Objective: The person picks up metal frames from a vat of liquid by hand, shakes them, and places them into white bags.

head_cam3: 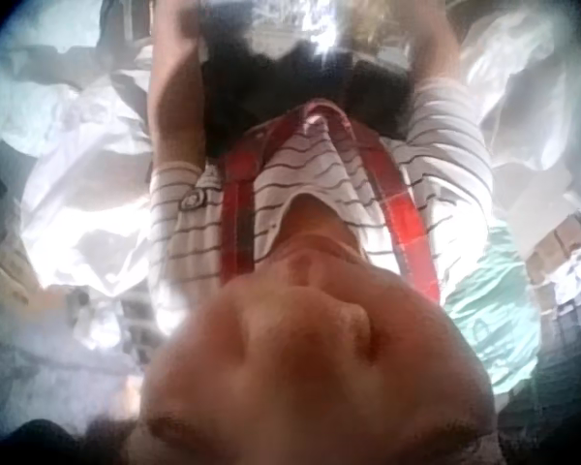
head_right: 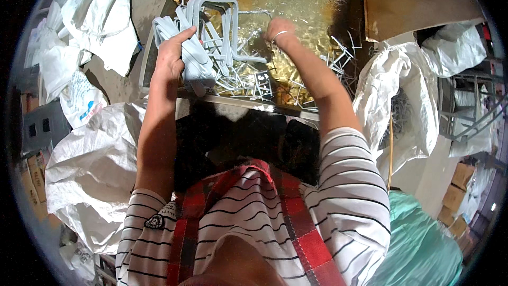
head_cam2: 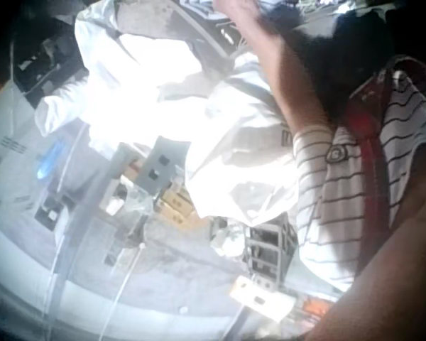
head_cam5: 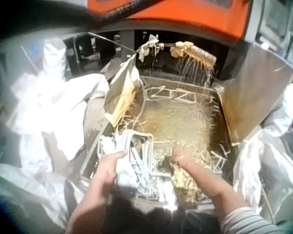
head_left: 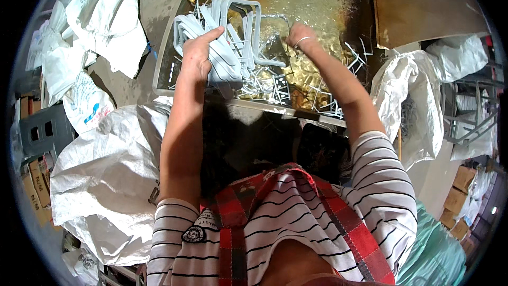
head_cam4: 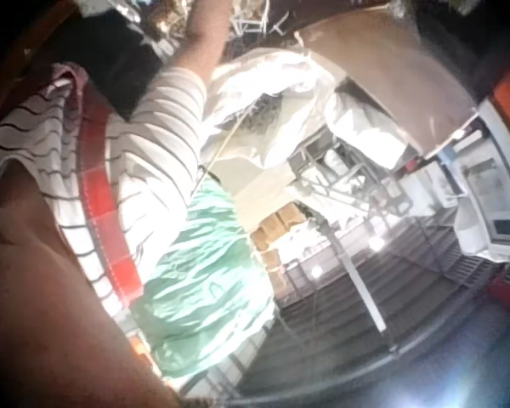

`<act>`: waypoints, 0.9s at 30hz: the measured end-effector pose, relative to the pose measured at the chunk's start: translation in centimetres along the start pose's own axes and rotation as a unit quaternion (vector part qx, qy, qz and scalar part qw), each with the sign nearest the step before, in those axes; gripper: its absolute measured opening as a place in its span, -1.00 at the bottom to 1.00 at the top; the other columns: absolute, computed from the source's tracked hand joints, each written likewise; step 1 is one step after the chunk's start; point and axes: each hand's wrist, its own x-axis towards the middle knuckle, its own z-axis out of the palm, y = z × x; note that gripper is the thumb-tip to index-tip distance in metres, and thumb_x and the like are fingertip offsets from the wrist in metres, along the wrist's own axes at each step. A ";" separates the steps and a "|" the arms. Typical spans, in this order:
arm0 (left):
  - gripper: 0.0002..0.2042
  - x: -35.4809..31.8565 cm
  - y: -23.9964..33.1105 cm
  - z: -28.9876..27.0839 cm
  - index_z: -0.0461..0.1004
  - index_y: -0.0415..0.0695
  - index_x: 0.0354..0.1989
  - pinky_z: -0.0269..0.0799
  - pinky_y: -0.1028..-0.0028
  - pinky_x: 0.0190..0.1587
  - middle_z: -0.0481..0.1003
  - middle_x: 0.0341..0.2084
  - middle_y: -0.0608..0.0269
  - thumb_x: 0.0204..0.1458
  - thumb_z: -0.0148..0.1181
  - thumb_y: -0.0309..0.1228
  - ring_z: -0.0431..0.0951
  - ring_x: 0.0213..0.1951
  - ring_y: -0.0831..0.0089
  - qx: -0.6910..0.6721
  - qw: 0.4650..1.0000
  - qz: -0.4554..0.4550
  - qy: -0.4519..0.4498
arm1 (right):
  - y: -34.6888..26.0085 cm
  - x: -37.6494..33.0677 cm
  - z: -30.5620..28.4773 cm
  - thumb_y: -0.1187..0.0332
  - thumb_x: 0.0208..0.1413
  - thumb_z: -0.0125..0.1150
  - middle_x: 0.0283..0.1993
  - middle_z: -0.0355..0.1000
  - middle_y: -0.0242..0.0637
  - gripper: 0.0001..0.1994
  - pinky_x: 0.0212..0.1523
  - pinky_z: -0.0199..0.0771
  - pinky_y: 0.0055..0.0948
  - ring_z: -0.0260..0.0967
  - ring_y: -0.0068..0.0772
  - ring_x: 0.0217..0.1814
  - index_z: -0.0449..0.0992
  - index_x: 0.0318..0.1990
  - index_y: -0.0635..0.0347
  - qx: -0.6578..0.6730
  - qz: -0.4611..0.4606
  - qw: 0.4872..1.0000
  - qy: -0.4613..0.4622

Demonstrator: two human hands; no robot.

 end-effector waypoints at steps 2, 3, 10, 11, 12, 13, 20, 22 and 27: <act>-0.71 1.3 -0.1 0.6 0.40 -0.36 -0.27 0.49 0.34 -0.50 0.48 -0.49 0.10 -0.18 0.25 -0.49 0.52 -0.55 0.29 0.022 1.000 -0.008 0.002 | 1.9 2.7 6.3 0.15 -0.07 0.10 -0.12 0.43 -0.11 -0.68 -0.03 0.33 -0.34 0.38 -0.20 -0.04 0.53 -0.24 0.15 -0.013 0.001 1.000 0.013; -0.67 0.3 0.5 2.0 0.40 -0.38 -0.27 0.47 0.34 -0.44 0.48 -0.45 0.07 -0.21 0.29 -0.47 0.51 -0.51 0.27 0.006 1.000 -0.020 -0.003 | 2.9 3.4 9.0 0.14 -0.10 0.13 -0.15 0.44 -0.12 -0.69 -0.06 0.35 -0.34 0.39 -0.22 -0.06 0.54 -0.26 0.13 -0.027 0.015 0.999 0.007; -0.65 0.2 1.1 0.7 0.43 -0.48 -0.40 0.33 0.43 -0.30 0.45 -0.42 0.07 -0.36 0.39 -0.53 0.41 -0.43 0.39 0.018 0.970 0.177 0.164 | 3.7 5.0 4.9 0.23 -0.33 0.24 -0.26 0.46 -0.06 -0.68 -0.24 0.42 -0.31 0.45 -0.17 -0.22 0.55 -0.37 0.22 0.193 0.115 0.965 -0.134; -0.70 -0.1 1.3 1.1 0.44 -0.46 -0.44 0.33 0.47 -0.32 0.46 -0.47 0.12 -0.34 0.38 -0.55 0.41 -0.47 0.43 0.008 0.966 0.199 0.166 | 4.1 4.7 3.3 0.24 -0.33 0.23 -0.29 0.46 -0.03 -0.68 -0.26 0.43 -0.31 0.45 -0.16 -0.25 0.55 -0.38 0.24 0.204 0.116 0.966 -0.106; -0.72 0.1 1.1 1.0 0.44 -0.45 -0.45 0.33 0.47 -0.32 0.46 -0.48 0.14 -0.34 0.37 -0.56 0.41 -0.47 0.44 0.003 0.963 0.215 0.162 | 3.8 4.3 2.0 0.25 -0.33 0.23 -0.33 0.46 0.01 -0.69 -0.29 0.44 -0.30 0.46 -0.15 -0.28 0.55 -0.39 0.26 0.216 0.112 0.966 -0.084; -0.73 0.7 0.6 0.9 0.44 -0.44 -0.46 0.32 0.48 -0.33 0.45 -0.48 0.15 -0.34 0.36 -0.56 0.41 -0.48 0.45 -0.002 0.960 0.230 0.159 | 3.5 3.8 0.8 0.26 -0.34 0.22 -0.36 0.46 0.04 -0.70 -0.31 0.44 -0.30 0.47 -0.14 -0.31 0.55 -0.41 0.29 0.227 0.108 0.966 -0.063; -0.54 1.9 -1.2 1.0 0.36 -0.47 -0.24 0.26 0.38 -0.50 0.40 -0.41 0.09 -0.28 0.34 -0.39 0.37 -0.51 0.37 -0.051 0.997 0.055 0.035 | -5.4 -4.2 -3.5 0.34 -0.19 0.21 -0.45 0.38 0.08 -0.69 -0.31 0.38 -0.20 0.36 0.09 -0.33 0.43 -0.29 0.38 0.359 -0.061 0.889 0.277; -0.39 2.1 -1.9 1.6 0.27 -0.41 -0.04 0.34 0.26 -0.26 0.39 -0.19 0.04 -0.26 0.35 -0.32 0.44 -0.28 0.26 -0.096 0.991 0.038 -0.080 | -8.0 -7.2 -3.7 0.37 -0.07 0.12 -0.33 0.31 0.14 -0.69 -0.23 0.30 -0.14 0.27 0.14 -0.25 0.31 -0.19 0.38 0.351 -0.155 0.857 0.344; -0.49 1.4 -1.8 1.7 0.35 -0.34 -0.07 0.19 0.32 0.00 0.41 -0.15 0.09 -0.19 0.31 -0.30 0.38 -0.10 0.31 -0.116 0.980 -0.007 -0.161 | -9.2 -10.3 -3.8 0.42 0.05 -0.04 -0.36 0.25 0.09 -0.76 -0.25 0.25 -0.15 0.21 0.10 -0.26 0.27 -0.14 0.35 0.348 -0.266 0.856 0.275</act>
